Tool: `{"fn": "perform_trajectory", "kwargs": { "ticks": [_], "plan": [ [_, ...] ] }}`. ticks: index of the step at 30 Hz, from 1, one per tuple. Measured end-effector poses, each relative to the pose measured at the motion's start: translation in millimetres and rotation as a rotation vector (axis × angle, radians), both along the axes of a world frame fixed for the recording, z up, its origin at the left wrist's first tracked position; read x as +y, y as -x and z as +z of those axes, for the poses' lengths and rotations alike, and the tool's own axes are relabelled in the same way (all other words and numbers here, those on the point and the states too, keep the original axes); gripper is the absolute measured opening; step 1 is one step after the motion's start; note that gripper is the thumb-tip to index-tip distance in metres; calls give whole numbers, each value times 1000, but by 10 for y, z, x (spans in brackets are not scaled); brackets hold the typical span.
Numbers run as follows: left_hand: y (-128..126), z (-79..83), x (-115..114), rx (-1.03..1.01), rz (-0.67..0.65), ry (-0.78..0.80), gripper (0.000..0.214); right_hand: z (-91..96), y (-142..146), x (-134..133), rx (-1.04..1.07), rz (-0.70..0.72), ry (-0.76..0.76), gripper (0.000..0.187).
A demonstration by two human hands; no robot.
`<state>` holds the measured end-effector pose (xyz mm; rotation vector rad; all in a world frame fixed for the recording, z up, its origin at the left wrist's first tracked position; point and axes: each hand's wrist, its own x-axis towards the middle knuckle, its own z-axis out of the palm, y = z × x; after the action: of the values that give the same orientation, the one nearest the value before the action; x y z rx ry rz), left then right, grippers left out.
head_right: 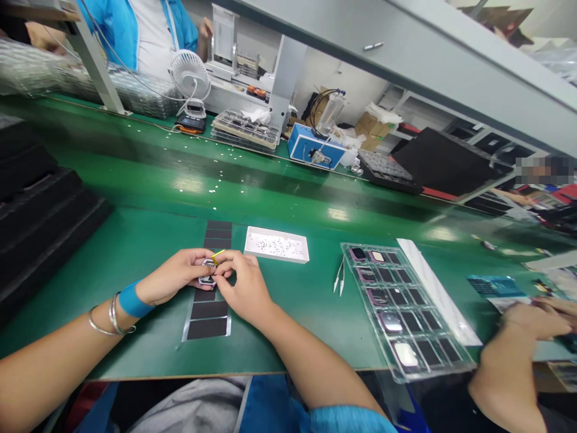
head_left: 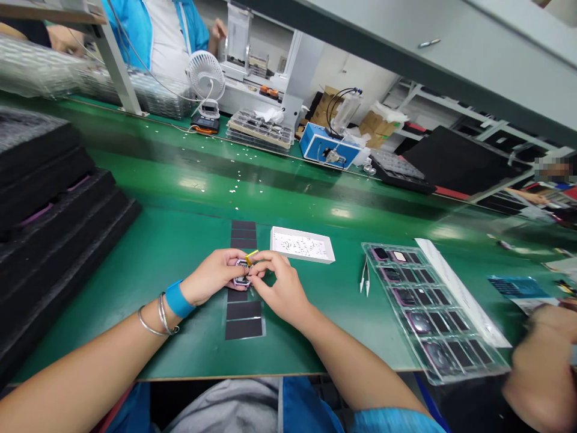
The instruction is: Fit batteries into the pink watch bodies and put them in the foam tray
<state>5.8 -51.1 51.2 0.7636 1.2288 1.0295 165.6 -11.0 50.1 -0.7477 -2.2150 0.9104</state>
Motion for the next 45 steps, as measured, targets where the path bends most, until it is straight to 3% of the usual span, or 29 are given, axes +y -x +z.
{"fn": "perform_trajectory", "kwargs": {
  "ticks": [7, 12, 25, 32, 41, 45],
  "plan": [
    [-2, -32, 4, 26, -8, -3, 32, -20, -22, 69, 104, -104, 68, 27],
    [-13, -39, -2, 6, -5, 23, 33, -4, -16, 78, 82, 14, 261, 34],
    [-5, -13, -4, 5, -20, 21, 35, 15, -8, 59, -16, 43, 265, 33],
    [-4, -29, 3, 3, -22, 9, 32, 11, 2, 39, -48, 47, 163, 33],
    [-35, -46, -12, -26, 20, 10, 34, -71, 7, 8, -86, 61, -224, 29],
    [-45, -68, -24, -6, 28, 15, 35, -7, -23, 0, -215, -45, -270, 31]
  ]
}}
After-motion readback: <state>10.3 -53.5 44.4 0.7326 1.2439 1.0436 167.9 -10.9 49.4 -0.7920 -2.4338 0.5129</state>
